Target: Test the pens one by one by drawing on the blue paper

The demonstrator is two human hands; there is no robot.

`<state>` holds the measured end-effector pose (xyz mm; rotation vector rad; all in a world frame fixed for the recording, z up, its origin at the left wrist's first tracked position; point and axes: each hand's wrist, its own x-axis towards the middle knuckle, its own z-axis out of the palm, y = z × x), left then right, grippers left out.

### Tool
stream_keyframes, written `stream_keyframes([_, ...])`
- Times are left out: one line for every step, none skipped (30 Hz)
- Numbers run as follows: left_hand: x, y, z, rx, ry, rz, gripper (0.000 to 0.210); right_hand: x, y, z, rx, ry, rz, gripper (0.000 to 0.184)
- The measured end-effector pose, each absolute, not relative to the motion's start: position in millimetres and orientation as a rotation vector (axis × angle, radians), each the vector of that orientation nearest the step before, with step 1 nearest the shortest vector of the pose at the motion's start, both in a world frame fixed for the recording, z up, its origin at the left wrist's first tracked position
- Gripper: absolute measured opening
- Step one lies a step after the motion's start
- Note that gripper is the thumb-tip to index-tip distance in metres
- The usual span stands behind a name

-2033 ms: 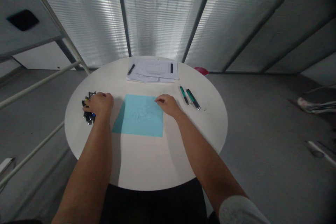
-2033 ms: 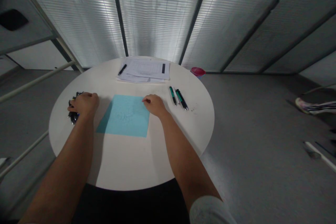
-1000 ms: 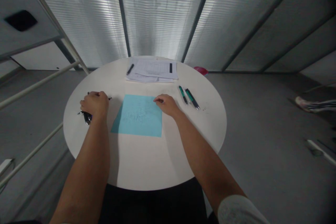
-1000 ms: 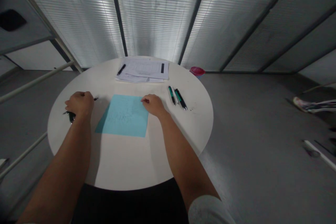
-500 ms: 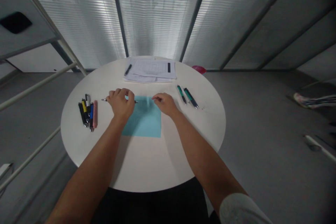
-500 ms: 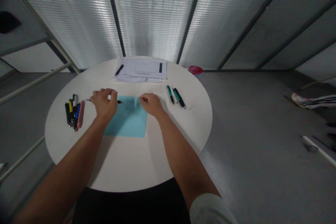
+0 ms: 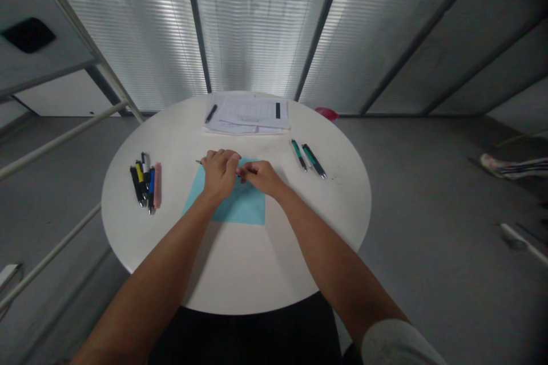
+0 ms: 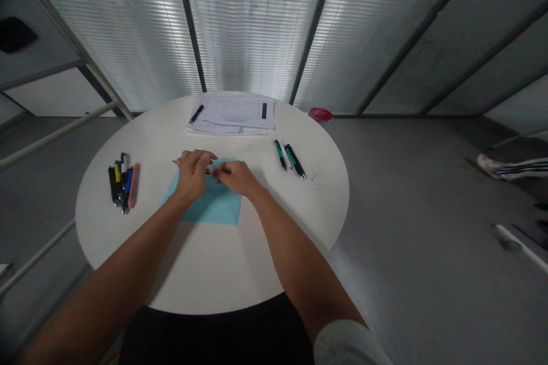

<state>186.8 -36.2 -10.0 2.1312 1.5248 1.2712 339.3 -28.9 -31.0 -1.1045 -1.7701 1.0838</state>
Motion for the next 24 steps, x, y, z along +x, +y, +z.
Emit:
stream_keyframes([186.8,-36.1,-10.5,2.135,1.514,1.26,0.039,339.2,-28.5,-31.6,-1.104,-1.774,1.097,0.028])
stream_keyframes([186.9,-36.0,-10.8,2.141,1.509,1.247,0.04,339.0,-28.2,-32.1,-1.107,-1.785,1.105,0.028])
stream_keyframes([186.9,-35.8,-11.0,2.146,1.506,1.237,0.041,338.8,-28.0,-32.5,-1.113,-1.799,1.11,0.027])
stream_keyframes([187.1,-35.7,-11.0,2.149,1.505,1.23,0.041,338.7,-27.9,-32.9,-1.119,-1.814,1.111,0.026])
stream_keyframes([187.4,-35.6,-10.8,2.152,1.504,1.221,0.042,338.6,-27.6,-33.2,-1.128,-1.822,1.108,0.024])
stream_keyframes([187.7,-35.5,-10.5,2.155,1.507,1.214,0.042,338.8,-27.2,-33.5,-1.14,-1.819,1.094,0.022])
stream_keyframes([187.9,-35.4,-10.1,2.161,1.514,1.208,0.041,339.4,-26.4,-33.6,-1.151,-1.808,1.069,0.02])
stream_keyframes([188.0,-35.2,-9.6,2.164,1.535,1.211,0.039,340.4,-25.3,-33.7,-1.162,-1.789,1.035,0.018])
stream_keyframes([187.7,-34.9,-9.1,2.162,1.571,1.224,0.036,342.1,-23.7,-33.7,-1.172,-1.76,0.993,0.018])
stream_keyframes([187.0,-34.5,-8.5,2.15,1.624,1.248,0.032,344.3,-21.9,-33.6,-1.181,-1.73,0.951,0.018])
stream_keyframes([185.7,-33.7,-8.1,2.122,1.688,1.285,0.028,347.0,-19.7,-33.6,-1.19,-1.69,0.916,0.021])
stream_keyframes([183.8,-32.5,-7.9,2.078,1.755,1.332,0.026,350.2,-17.3,-33.5,-1.189,-1.629,0.899,0.021])
stream_keyframes([181.5,-30.7,-7.9,2.018,1.816,1.38,0.023,353.6,-14.9,-33.6,-1.19,-1.56,0.89,0.021])
stream_keyframes([178.9,-28.4,-8.2,1.947,1.857,1.427,0.022,357.0,-12.6,-33.8,-1.189,-1.488,0.901,0.022])
stream_keyframes([176.2,-25.4,-8.7,1.87,1.872,1.471,0.021,360.3,-10.5,-34.0,-1.183,-1.428,0.918,0.023])
stream_keyframes([173.8,-22.0,-9.5,1.784,1.854,1.516,0.021,363.3,-8.7,-34.3,-1.177,-1.385,0.933,0.023])
stream_keyframes([171.8,-18.2,-10.4,1.695,1.796,1.561,0.019,365.9,-7.4,-34.4,-1.174,-1.355,0.951,0.024])
stream_keyframes([170.5,-14.4,-11.4,1.602,1.707,1.607,0.018,368.0,-6.5,-34.4,-1.168,-1.333,0.974,0.024])
stream_keyframes([169.9,-10.9,-12.3,1.496,1.589,1.623,0.017,369.6,-6.1,-34.1,-1.161,-1.316,0.994,0.024])
stream_keyframes([170.0,-7.8,-13.0,1.369,1.474,1.601,0.018,370.9,-6.1,-33.6,-1.155,-1.306,1.014,0.025])
stream_keyframes([170.6,-5.4,-13.5,1.253,1.373,1.575,0.019,371.8,-6.4,-33.0,-1.147,-1.301,1.031,0.025])
stream_keyframes([171.5,-3.7,-13.8,1.161,1.286,1.549,0.019,372.6,-6.8,-32.2,-1.138,-1.299,1.045,0.026])
stream_keyframes([172.5,-2.7,-14.0,1.09,1.219,1.528,0.019,373.2,-7.2,-31.5,-1.13,-1.299,1.058,0.026])
stream_keyframes([173.3,-2.3,-14.1,1.042,1.169,1.518,0.019,373.8,-7.6,-30.9,-1.124,-1.298,1.068,0.026])
